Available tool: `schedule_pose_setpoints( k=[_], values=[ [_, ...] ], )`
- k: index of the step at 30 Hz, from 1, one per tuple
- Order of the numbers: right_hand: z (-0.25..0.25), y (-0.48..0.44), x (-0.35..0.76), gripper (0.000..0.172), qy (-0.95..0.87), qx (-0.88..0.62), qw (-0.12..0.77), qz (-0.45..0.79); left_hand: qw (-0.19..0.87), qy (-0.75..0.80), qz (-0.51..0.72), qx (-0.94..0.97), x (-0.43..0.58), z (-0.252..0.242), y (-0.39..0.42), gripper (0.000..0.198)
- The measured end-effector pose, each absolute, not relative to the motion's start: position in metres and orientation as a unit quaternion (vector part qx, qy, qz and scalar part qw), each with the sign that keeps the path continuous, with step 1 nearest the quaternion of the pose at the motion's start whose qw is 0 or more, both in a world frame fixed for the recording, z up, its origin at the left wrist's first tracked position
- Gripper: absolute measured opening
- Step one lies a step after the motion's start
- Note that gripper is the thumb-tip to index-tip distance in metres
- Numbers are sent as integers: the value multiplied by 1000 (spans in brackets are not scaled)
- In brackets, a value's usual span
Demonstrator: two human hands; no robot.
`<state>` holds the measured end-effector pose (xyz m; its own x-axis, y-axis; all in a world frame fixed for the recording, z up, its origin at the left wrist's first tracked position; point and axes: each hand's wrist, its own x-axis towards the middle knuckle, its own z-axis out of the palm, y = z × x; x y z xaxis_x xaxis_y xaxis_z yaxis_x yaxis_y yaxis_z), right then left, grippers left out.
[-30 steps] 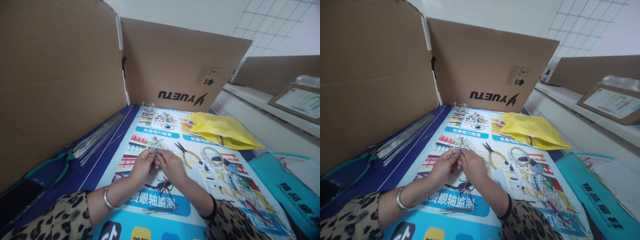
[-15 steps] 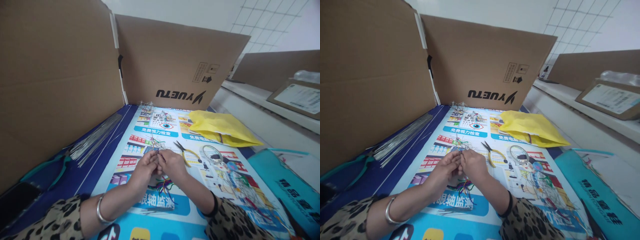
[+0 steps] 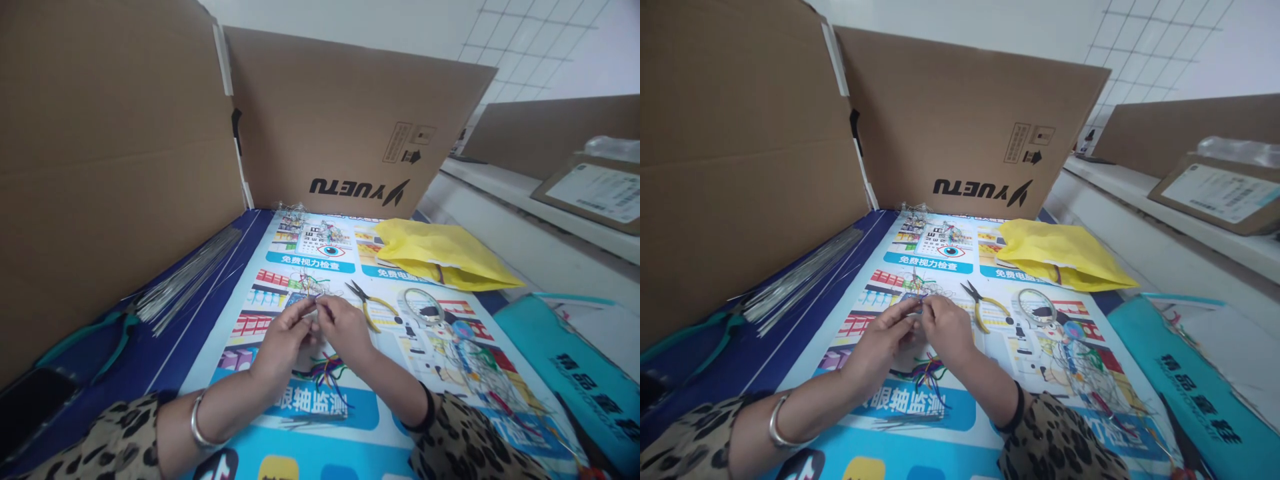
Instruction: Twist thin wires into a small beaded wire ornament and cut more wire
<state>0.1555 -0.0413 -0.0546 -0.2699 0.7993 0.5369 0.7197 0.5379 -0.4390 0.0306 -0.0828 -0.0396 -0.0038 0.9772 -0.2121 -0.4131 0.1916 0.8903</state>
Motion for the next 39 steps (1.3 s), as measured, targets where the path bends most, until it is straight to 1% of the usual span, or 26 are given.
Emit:
schedule_pose_setpoints(
  k=[4,8,13,16,22,24,26,29,31,33,36,39],
  values=[
    [-53,-39,155,15,-781,-500,364,86,585,499,547,331,25,-48,-75,41],
    [-49,-40,153,13,-774,-513,354,116,585,511,525,347,23,-49,-69,42],
    [-44,-41,151,14,-774,-501,347,170,571,520,522,362,25,-47,-64,27],
    [-43,-42,151,15,-778,-487,350,188,528,547,527,380,23,-48,-61,23],
    [-38,-41,153,15,-775,-493,345,190,409,579,504,493,17,-42,-59,19],
    [-36,-41,152,15,-769,-497,351,196,407,570,503,506,17,-40,-59,19],
    [-35,-41,152,16,-762,-502,357,200,426,554,503,509,18,-41,-59,21],
    [-33,-42,152,18,-763,-508,345,202,435,538,504,517,19,-43,-59,22],
    [-31,-42,153,20,-773,-509,326,193,403,547,500,537,19,-44,-59,19],
    [-30,-41,154,22,-791,-507,298,169,336,554,490,583,18,-45,-60,14],
    [-25,-40,156,24,-828,-504,220,109,230,535,473,661,16,-46,-61,10],
    [-17,-40,158,24,-853,-502,133,52,212,504,491,678,14,-46,-63,11]
  ],
)
